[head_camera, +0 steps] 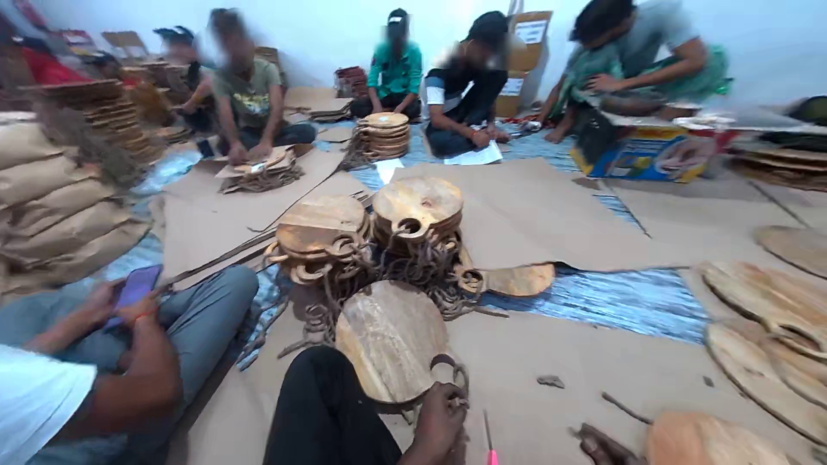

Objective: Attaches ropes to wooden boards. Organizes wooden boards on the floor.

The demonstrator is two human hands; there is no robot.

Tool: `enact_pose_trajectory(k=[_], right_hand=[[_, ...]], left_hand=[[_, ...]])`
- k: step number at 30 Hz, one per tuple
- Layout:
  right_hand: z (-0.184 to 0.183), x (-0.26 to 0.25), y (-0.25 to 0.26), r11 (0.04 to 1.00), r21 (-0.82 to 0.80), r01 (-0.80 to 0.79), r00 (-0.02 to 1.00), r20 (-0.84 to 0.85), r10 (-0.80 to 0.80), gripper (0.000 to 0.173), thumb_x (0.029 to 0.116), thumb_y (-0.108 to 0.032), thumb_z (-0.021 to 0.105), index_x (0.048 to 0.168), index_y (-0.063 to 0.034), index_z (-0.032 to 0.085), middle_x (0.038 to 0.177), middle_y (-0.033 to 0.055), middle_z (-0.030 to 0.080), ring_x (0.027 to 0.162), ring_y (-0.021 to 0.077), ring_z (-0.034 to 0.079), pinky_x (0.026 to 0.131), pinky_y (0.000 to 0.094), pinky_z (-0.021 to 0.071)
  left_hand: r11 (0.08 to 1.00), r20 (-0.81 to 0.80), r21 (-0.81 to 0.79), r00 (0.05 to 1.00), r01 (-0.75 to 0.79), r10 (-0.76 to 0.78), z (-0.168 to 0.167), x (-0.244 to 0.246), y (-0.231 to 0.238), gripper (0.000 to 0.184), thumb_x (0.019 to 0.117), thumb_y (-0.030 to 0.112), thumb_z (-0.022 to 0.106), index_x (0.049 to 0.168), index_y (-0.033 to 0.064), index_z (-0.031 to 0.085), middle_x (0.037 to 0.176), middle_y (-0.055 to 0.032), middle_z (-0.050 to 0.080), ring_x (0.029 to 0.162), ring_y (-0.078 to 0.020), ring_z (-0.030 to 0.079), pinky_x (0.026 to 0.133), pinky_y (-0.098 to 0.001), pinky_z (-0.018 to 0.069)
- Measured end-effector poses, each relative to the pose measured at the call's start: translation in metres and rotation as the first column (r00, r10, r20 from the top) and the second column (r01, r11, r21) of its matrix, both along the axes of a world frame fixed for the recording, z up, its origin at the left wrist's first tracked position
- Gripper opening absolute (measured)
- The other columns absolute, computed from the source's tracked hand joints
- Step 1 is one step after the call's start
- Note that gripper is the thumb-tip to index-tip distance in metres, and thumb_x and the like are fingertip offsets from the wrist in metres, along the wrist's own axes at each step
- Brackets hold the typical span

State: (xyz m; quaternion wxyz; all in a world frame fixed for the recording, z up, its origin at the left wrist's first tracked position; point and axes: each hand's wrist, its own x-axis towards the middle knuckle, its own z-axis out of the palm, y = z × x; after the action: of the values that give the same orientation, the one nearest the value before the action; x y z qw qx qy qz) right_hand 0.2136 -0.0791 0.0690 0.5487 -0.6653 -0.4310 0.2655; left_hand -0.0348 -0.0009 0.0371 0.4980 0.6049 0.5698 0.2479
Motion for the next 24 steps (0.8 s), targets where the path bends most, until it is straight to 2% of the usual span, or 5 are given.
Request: enact_pose_trajectory(k=[7, 12, 14, 17, 24], right_hand=[[0.121, 0.095, -0.137, 0.71, 0.21, 0.672, 0.694, 0.154, -0.703, 0.024, 0.0964, -0.005, 0.067, 0.117, 0.0071, 0.066, 0.107, 0.0137, 0.071, 0.091, 0.0127, 0.069, 0.084, 0.0301, 0.0592], [0.143, 0.116, -0.288, 0.237, 0.367, 0.899, -0.013, 0.566, -0.824, 0.032, 0.0969, -0.018, 0.071, 0.125, -0.0026, 0.068, 0.123, 0.0158, 0.07, 0.112, 0.0243, 0.067, 0.099, 0.0422, 0.0539], [0.142, 0.102, -0.321, 0.054, 0.313, 0.948, -0.179, 0.667, -0.723, 0.061, 0.0931, -0.028, 0.073, 0.147, -0.0067, 0.051, 0.153, 0.0228, 0.046, 0.141, 0.0403, 0.045, 0.113, 0.0572, 0.0383], [0.126, 0.064, -0.303, 0.141, 0.234, 0.962, -0.04, 0.632, -0.774, 0.072, 0.0975, -0.03, 0.067, 0.156, -0.003, 0.035, 0.165, 0.0217, 0.029, 0.151, 0.0367, 0.032, 0.12, 0.0536, 0.0327], [0.061, -0.033, -0.11, 0.897, -0.124, 0.424, 0.897, 0.196, -0.397, 0.046, 0.0951, -0.019, 0.072, 0.137, -0.0039, 0.061, 0.133, 0.0163, 0.064, 0.115, 0.0273, 0.066, 0.097, 0.0444, 0.0567]], left_hand=[[0.998, 0.018, 0.015, 0.998, 0.055, -0.055, -0.016, -0.004, -0.004, 0.031, 0.102, 0.012, 0.059, 0.13, -0.0017, 0.063, 0.12, -0.0216, 0.068, 0.098, -0.0306, 0.07, 0.086, -0.0508, 0.0581], [0.99, 0.082, -0.001, 0.987, 0.141, -0.14, -0.012, 0.002, 0.0, 0.033, 0.1031, 0.015, 0.056, 0.13, -0.0035, 0.058, 0.11, -0.0138, 0.063, 0.078, -0.0118, 0.065, 0.067, -0.0308, 0.0577], [0.986, 0.078, -0.018, 0.983, 0.166, -0.164, -0.007, 0.003, 0.0, 0.034, 0.1036, 0.016, 0.055, 0.131, -0.0044, 0.056, 0.111, -0.0114, 0.061, 0.078, -0.0073, 0.064, 0.066, -0.0262, 0.057], [0.984, 0.107, -0.029, 0.979, 0.176, -0.172, -0.009, 0.006, 0.002, 0.034, 0.1038, 0.015, 0.055, 0.131, -0.0056, 0.053, 0.109, -0.0087, 0.058, 0.078, -0.0056, 0.063, 0.067, -0.0244, 0.057], [0.978, 0.171, 0.015, 0.963, 0.207, -0.207, -0.002, -0.005, 0.013, 0.028, 0.1015, 0.012, 0.056, 0.121, -0.0077, 0.056, 0.096, -0.005, 0.062, 0.07, -0.0088, 0.063, 0.063, -0.0271, 0.057]])
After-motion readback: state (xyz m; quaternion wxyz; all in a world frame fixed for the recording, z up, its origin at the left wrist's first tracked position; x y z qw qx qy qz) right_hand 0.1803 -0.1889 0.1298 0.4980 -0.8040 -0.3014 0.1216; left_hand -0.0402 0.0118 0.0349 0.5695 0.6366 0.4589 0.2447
